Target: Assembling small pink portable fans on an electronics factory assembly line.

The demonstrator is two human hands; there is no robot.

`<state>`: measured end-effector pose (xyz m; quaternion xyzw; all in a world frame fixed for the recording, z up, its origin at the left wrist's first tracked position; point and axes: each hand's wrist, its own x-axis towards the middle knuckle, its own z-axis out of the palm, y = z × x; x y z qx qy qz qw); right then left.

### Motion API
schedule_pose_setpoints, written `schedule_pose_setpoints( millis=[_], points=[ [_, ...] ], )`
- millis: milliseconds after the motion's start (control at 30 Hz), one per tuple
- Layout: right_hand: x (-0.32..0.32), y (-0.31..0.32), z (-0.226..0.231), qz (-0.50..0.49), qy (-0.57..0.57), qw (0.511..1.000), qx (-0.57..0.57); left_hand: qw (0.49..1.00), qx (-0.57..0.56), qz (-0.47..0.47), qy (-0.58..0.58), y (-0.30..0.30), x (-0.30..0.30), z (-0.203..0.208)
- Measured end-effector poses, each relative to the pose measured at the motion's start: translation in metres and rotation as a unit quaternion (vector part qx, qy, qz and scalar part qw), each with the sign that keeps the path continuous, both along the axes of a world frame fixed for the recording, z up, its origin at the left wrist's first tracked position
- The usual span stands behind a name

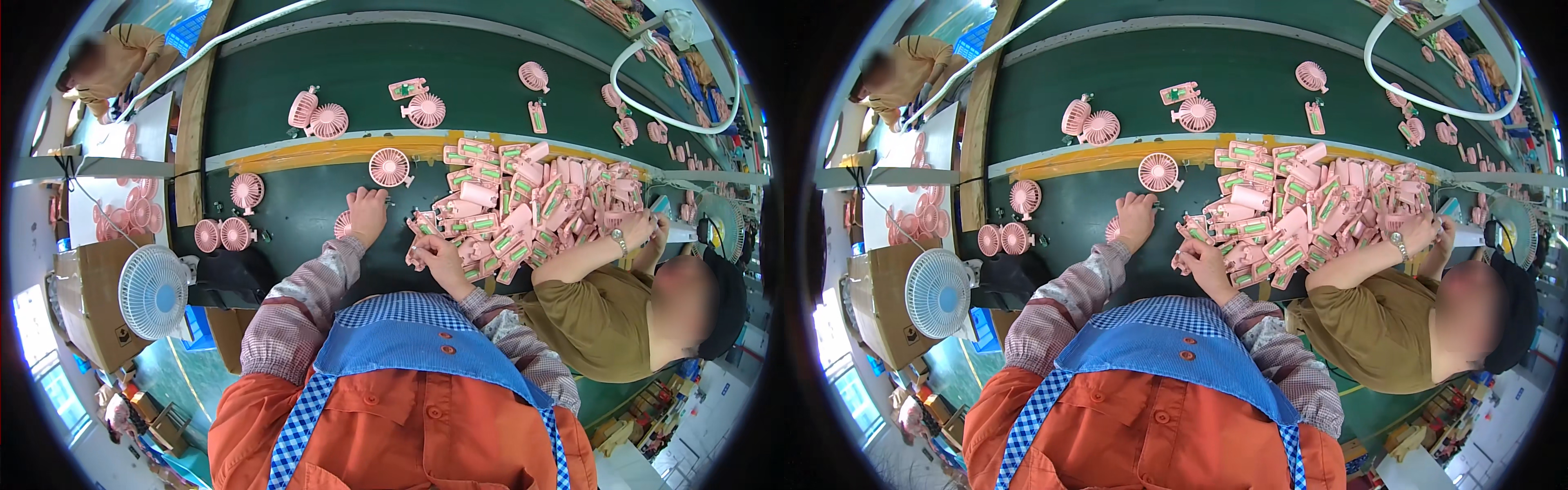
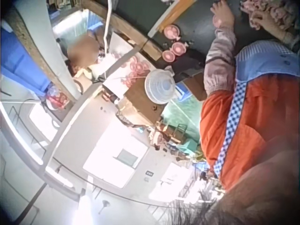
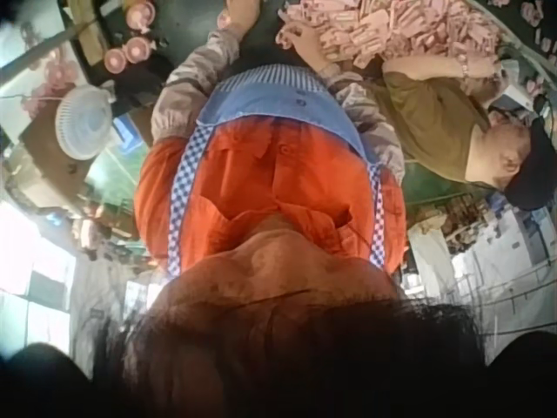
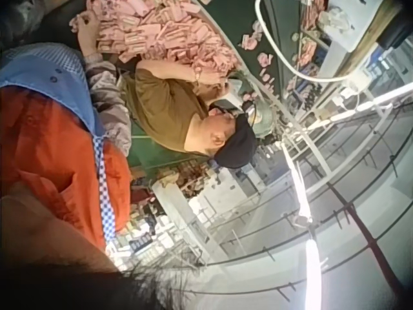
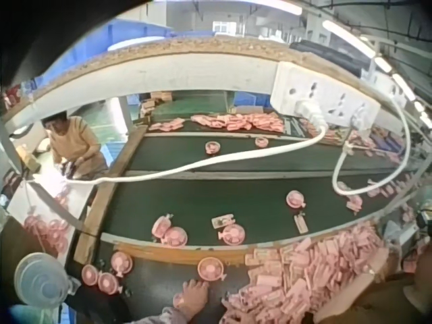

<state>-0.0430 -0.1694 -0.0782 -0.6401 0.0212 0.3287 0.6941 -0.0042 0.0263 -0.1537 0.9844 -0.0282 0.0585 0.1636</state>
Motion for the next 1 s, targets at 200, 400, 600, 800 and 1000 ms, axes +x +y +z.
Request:
schedule_pose_setpoints(
  millis=[200,400,600,800,1000],
  points=[
    [0.008,0.005,0.002,-0.01,-0.016,1.0,-0.004,0.906,-0.388,0.092,0.143,0.01,-0.012,0.022],
    [0.022,0.015,0.011,-0.031,-0.069,0.997,0.007,0.777,-0.59,0.058,0.21,0.005,-0.023,0.059],
    [0.029,0.021,0.03,-0.019,-0.123,0.991,-0.041,0.726,-0.644,0.034,0.238,-0.008,-0.029,0.096],
    [0.028,0.019,0.043,-0.027,-0.089,0.995,-0.022,0.746,-0.614,0.031,0.258,-0.009,-0.029,0.113],
    [0.034,0.015,0.051,-0.011,-0.08,0.997,-0.019,0.775,-0.588,-0.006,0.232,-0.008,-0.027,0.114]
  ],
)
